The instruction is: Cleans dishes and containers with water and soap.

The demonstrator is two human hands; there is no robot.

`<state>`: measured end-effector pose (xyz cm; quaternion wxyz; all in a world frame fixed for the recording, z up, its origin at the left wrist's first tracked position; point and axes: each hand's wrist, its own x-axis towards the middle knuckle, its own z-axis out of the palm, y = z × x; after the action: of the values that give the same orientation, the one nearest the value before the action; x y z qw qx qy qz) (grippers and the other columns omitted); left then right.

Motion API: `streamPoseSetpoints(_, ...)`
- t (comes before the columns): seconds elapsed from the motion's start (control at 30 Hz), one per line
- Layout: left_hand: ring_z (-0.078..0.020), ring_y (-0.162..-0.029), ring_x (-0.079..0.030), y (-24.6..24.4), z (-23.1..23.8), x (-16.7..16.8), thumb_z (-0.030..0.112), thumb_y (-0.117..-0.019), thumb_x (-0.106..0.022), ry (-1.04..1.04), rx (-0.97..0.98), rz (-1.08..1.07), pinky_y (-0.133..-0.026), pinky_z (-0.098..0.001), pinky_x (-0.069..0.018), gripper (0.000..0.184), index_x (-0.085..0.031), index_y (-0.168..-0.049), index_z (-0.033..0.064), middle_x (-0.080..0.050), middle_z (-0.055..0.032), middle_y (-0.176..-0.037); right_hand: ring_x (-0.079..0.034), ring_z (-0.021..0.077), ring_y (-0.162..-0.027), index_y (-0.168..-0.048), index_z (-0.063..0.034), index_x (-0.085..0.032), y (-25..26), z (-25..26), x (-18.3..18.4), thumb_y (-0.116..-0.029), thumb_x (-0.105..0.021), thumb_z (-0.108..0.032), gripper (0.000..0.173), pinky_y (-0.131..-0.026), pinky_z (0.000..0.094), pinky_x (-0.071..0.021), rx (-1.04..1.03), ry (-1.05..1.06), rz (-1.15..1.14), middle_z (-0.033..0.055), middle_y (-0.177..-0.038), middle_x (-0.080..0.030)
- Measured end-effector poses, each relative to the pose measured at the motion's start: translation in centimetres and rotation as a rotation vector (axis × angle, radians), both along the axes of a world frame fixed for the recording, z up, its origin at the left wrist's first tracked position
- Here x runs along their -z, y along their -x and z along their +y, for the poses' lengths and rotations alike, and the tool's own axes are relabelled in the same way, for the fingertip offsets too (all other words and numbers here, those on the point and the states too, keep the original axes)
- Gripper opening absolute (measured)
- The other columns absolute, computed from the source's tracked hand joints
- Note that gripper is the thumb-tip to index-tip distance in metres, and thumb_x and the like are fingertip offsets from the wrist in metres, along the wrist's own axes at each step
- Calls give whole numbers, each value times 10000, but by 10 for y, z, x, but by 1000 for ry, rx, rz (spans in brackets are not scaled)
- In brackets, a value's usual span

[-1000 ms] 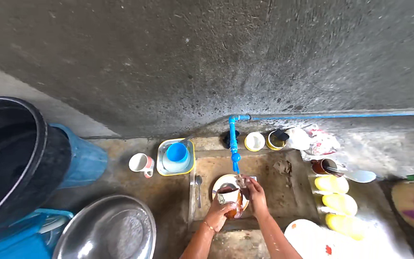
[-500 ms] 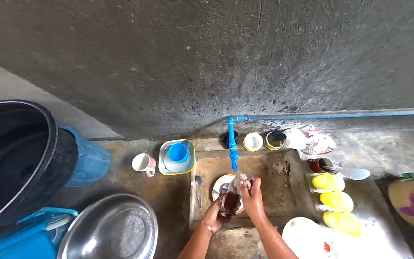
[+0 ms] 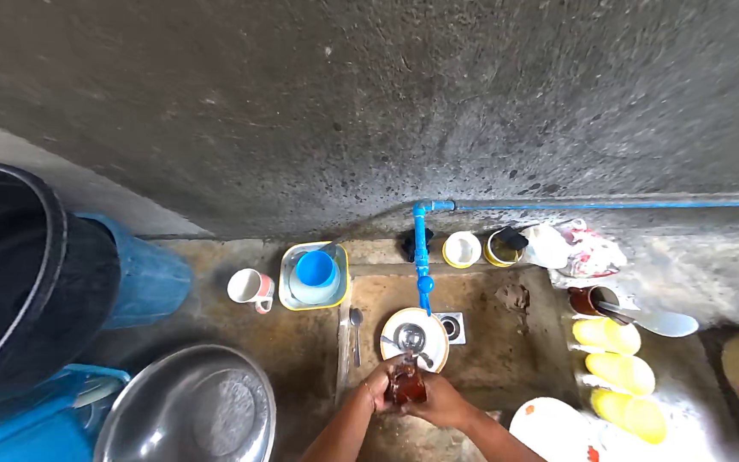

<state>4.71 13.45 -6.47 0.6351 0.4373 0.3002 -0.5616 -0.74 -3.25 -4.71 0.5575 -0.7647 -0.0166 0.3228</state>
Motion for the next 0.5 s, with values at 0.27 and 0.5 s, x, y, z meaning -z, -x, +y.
streamPoseSetpoints(0.27,-269,-996,-675,-30,-12,83,368,-1123,-359,-470,302,-341,-864,-456,-561,463,-588,-1334,26,-681,-176,-1155,-663,227,-1166,-1381,36,-548,-45,-44,59,-885,-761,-151,571,-1070,426,-516,202,-43,259,169,-1250,-683)
streamPoseSetpoints(0.5,-405,-1323,-542,-62,19,157,143,-1006,-578,-1212,896,-552,-1025,-488,-527,588,-368,-1529,-25,-363,-267,-1567,-419,422,-1432,-1454,6,-491,-125,-132,115,-978,-625,-152,519,-1079,693,-388,146,865,307,237,-1521,-462)
